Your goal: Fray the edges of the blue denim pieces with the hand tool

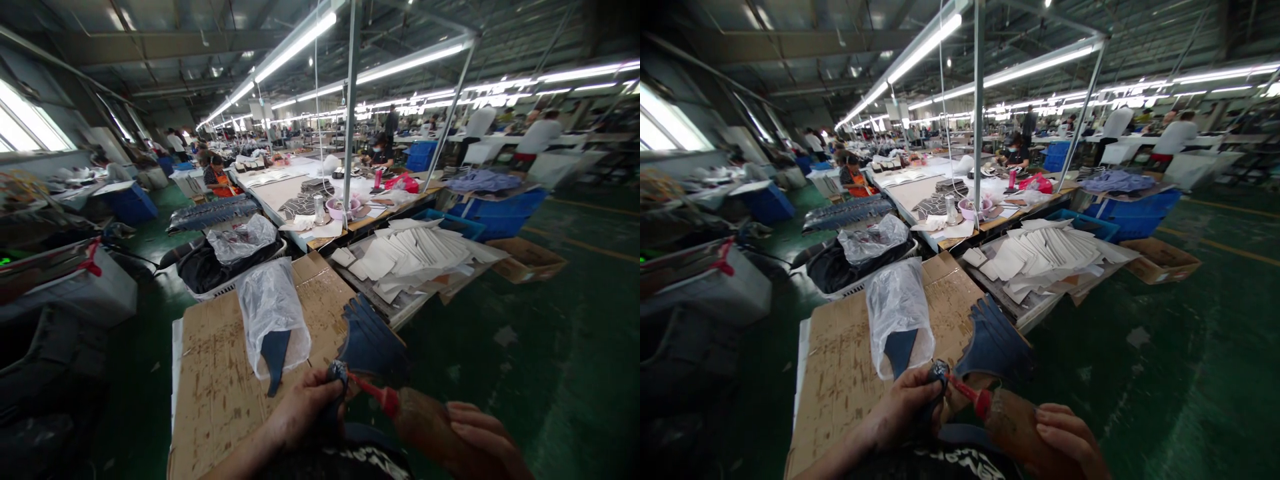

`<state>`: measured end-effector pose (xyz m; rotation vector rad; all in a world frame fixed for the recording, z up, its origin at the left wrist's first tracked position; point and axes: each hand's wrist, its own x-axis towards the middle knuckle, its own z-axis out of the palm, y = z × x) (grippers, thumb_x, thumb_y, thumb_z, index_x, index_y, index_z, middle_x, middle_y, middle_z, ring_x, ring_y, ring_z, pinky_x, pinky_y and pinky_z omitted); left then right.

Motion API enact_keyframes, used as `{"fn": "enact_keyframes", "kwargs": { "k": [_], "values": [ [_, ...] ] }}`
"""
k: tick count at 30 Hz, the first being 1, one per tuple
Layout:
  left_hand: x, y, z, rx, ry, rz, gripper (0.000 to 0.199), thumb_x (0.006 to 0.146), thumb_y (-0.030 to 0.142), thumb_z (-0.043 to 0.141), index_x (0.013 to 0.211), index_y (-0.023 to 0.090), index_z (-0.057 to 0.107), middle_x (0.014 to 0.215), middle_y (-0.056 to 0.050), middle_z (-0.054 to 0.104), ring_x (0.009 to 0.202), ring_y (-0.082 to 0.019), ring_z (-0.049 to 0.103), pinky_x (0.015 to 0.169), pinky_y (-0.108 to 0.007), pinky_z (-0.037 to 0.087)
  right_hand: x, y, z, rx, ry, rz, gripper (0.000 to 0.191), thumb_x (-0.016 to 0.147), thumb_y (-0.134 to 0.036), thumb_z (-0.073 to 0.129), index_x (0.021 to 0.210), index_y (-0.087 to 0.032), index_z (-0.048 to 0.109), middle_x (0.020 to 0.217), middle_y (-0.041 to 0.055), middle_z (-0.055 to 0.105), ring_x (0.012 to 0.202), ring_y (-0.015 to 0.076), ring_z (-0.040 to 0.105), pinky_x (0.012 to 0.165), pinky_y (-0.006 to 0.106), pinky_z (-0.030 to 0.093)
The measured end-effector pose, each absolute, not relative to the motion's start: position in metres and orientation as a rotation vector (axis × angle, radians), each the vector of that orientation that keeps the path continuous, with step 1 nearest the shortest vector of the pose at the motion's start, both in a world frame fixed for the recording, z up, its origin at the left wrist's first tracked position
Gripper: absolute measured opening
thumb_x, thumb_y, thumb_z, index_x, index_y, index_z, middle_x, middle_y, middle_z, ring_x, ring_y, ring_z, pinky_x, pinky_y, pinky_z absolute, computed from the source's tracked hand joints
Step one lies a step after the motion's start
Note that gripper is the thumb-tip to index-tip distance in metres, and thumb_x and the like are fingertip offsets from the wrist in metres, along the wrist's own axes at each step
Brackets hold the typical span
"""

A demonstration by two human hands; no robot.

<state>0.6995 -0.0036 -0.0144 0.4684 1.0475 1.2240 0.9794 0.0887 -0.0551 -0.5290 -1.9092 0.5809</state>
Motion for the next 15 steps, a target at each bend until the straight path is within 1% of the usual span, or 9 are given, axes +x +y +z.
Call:
{"fn": "enact_keyframes", "kwargs": {
  "k": [2,4,6,7,9,10,12,15],
  "values": [
    [0.7,-0.004,-0.014,0.499,1.046,1.219,0.041,0.07,0.051,0.081,0.073,0.013,0.066,0.052,0.001,0.058,0.042,-0.008,0.048,0.045,-0.019,0.037,0.979,0.089,-0.055,-0.492,-1.946,0.58,0.028,0.084,-0.022,0.07,0.111,-0.025,0.065,0.104,0.0069,0.069,0.102,0.0245,0.068,0.082,0.034,0.064],
    [0.699,-0.005,-0.014,0.593,1.087,1.198,0.042,0.074,0.054,0.077,0.073,0.014,0.066,0.053,0.001,0.057,0.042,-0.008,0.046,0.045,-0.019,0.035,0.978,0.089,-0.054,-0.561,-1.94,0.56,0.026,0.085,-0.022,0.068,0.111,-0.024,0.065,0.106,0.0077,0.068,0.101,0.0228,0.068,0.083,0.032,0.063],
    [0.695,-0.007,-0.014,0.83,1.236,1.185,0.041,0.084,0.053,0.068,0.074,0.014,0.068,0.054,0.001,0.057,0.044,-0.008,0.045,0.045,-0.019,0.034,0.98,0.091,-0.056,-0.688,-1.868,0.598,0.027,0.084,-0.022,0.069,0.111,-0.023,0.065,0.11,0.0082,0.067,0.098,0.0217,0.07,0.079,0.029,0.064],
    [0.692,-0.009,-0.013,1.027,1.345,1.186,0.038,0.09,0.049,0.062,0.078,0.014,0.07,0.057,0.0,0.059,0.047,-0.009,0.048,0.048,-0.019,0.036,0.983,0.091,-0.058,-0.729,-1.832,0.651,0.028,0.084,-0.023,0.07,0.112,-0.024,0.065,0.112,0.0082,0.066,0.096,0.0216,0.071,0.075,0.028,0.064],
    [0.684,-0.01,-0.009,1.536,1.568,1.197,0.028,0.098,0.034,0.052,0.095,0.015,0.073,0.068,-0.003,0.067,0.058,-0.012,0.058,0.056,-0.021,0.041,0.988,0.093,-0.06,-0.779,-1.773,0.794,0.029,0.084,-0.026,0.07,0.112,-0.026,0.065,0.115,0.008,0.066,0.095,0.0234,0.072,0.07,0.028,0.065],
    [0.681,-0.01,-0.006,1.803,1.648,1.192,0.026,0.1,0.026,0.049,0.106,0.016,0.072,0.075,-0.005,0.07,0.065,-0.014,0.063,0.06,-0.022,0.044,0.99,0.093,-0.061,-0.796,-1.76,0.861,0.028,0.084,-0.028,0.07,0.112,-0.026,0.065,0.116,0.0081,0.066,0.097,0.0249,0.072,0.071,0.029,0.065],
    [0.674,-0.009,-0.001,2.245,1.712,1.156,0.029,0.099,0.016,0.046,0.121,0.015,0.065,0.087,-0.008,0.073,0.074,-0.017,0.067,0.067,-0.026,0.048,0.993,0.093,-0.059,-0.824,-1.769,0.938,0.028,0.084,-0.03,0.07,0.112,-0.028,0.065,0.118,0.0081,0.065,0.101,0.0271,0.072,0.075,0.031,0.065],
    [0.669,-0.005,0.006,2.541,1.724,1.09,0.031,0.098,0.012,0.043,0.127,0.011,0.056,0.088,-0.008,0.073,0.072,-0.018,0.067,0.066,-0.028,0.05,0.99,0.091,-0.055,-0.808,-1.802,0.933,0.03,0.082,-0.03,0.072,0.111,-0.029,0.065,0.116,0.007,0.066,0.099,0.0253,0.071,0.076,0.029,0.064]
  ]
}}
